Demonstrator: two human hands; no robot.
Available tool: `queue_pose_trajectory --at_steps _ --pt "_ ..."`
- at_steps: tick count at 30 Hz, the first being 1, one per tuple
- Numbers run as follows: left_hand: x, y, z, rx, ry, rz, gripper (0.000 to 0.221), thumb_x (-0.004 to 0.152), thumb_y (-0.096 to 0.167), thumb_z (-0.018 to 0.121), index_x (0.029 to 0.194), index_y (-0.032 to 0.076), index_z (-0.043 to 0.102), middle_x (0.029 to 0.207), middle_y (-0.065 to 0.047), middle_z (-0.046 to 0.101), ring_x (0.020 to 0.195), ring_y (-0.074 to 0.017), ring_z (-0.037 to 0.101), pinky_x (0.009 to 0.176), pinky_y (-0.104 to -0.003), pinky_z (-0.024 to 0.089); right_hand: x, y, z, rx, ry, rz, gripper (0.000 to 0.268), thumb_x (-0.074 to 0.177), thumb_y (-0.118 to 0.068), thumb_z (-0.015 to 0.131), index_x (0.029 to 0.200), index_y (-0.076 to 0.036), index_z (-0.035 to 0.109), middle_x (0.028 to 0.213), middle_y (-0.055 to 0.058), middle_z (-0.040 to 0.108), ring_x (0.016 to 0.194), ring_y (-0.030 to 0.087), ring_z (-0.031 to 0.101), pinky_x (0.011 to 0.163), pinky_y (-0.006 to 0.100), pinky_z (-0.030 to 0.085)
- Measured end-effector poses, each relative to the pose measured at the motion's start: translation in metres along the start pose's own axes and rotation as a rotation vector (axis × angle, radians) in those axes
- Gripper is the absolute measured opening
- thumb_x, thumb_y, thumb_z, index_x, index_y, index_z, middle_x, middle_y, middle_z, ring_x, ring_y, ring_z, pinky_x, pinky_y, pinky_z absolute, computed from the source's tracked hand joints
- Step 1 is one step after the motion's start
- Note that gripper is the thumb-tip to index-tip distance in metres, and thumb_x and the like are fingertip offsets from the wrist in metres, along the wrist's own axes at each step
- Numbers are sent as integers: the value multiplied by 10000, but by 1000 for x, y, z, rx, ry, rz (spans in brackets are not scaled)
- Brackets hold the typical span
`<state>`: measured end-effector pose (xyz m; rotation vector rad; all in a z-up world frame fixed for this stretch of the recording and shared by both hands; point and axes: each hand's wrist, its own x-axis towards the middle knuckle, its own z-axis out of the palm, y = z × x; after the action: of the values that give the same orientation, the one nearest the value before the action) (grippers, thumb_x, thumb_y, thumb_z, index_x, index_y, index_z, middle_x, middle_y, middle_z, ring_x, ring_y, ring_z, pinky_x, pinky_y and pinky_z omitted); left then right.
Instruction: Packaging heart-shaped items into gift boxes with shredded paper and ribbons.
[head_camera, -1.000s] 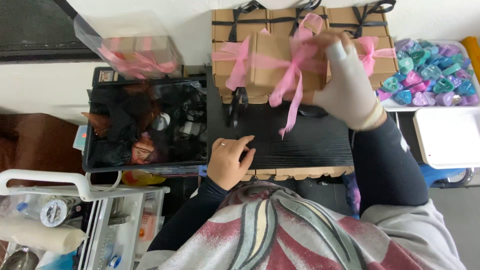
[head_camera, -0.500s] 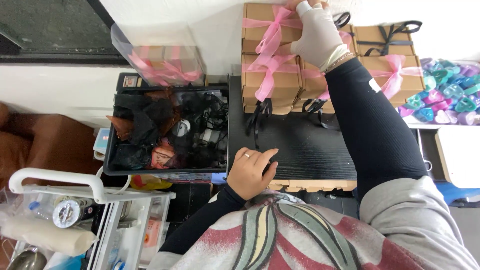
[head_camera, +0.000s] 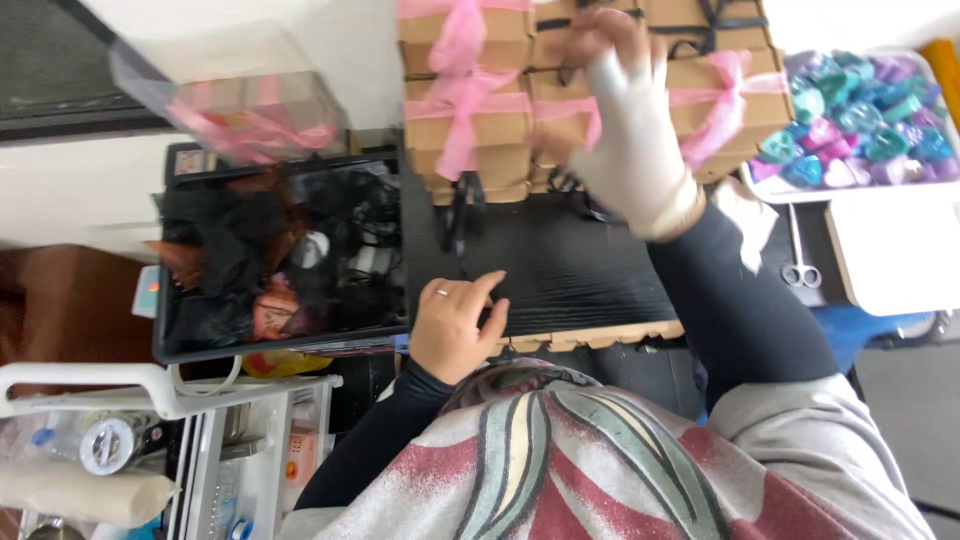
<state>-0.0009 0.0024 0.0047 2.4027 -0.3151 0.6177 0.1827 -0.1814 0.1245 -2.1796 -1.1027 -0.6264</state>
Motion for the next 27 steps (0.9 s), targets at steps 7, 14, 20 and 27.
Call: queue_pose_trajectory --at_steps 7,14,20,27 --pt "9 11 8 66 -83 -50 255 891 180 750 1136 120 715 757 16 643 807 -226 640 886 -423 449 -144 -14 -57 283 -103 -40 283 849 -14 814 1063 -109 654 1042 53 676 978 275 673 849 399 527" --pt "25 34 39 49 -215 -26 257 909 232 754 1154 159 730 752 33 617 854 -227 619 956 -443 406 -311 19 -33 222 -127 298 182 808 -23 787 956 -95 709 834 53 690 759 232 680 681 368 529" --pt "40 54 69 101 -298 6 293 929 286 748 1196 167 738 731 9 566 819 -237 572 963 -453 403 -399 64 39 171 -335 940 193 872 -136 744 1041 -44 759 872 145 722 788 264 717 715 368 551" --pt "25 47 76 157 -256 -17 296 977 293 717 1240 159 739 765 18 585 868 -227 589 1008 -457 418 -494 147 195 400 -473 1186 295 980 -206 669 1222 -37 683 1173 149 720 1084 266 685 935 354 526"
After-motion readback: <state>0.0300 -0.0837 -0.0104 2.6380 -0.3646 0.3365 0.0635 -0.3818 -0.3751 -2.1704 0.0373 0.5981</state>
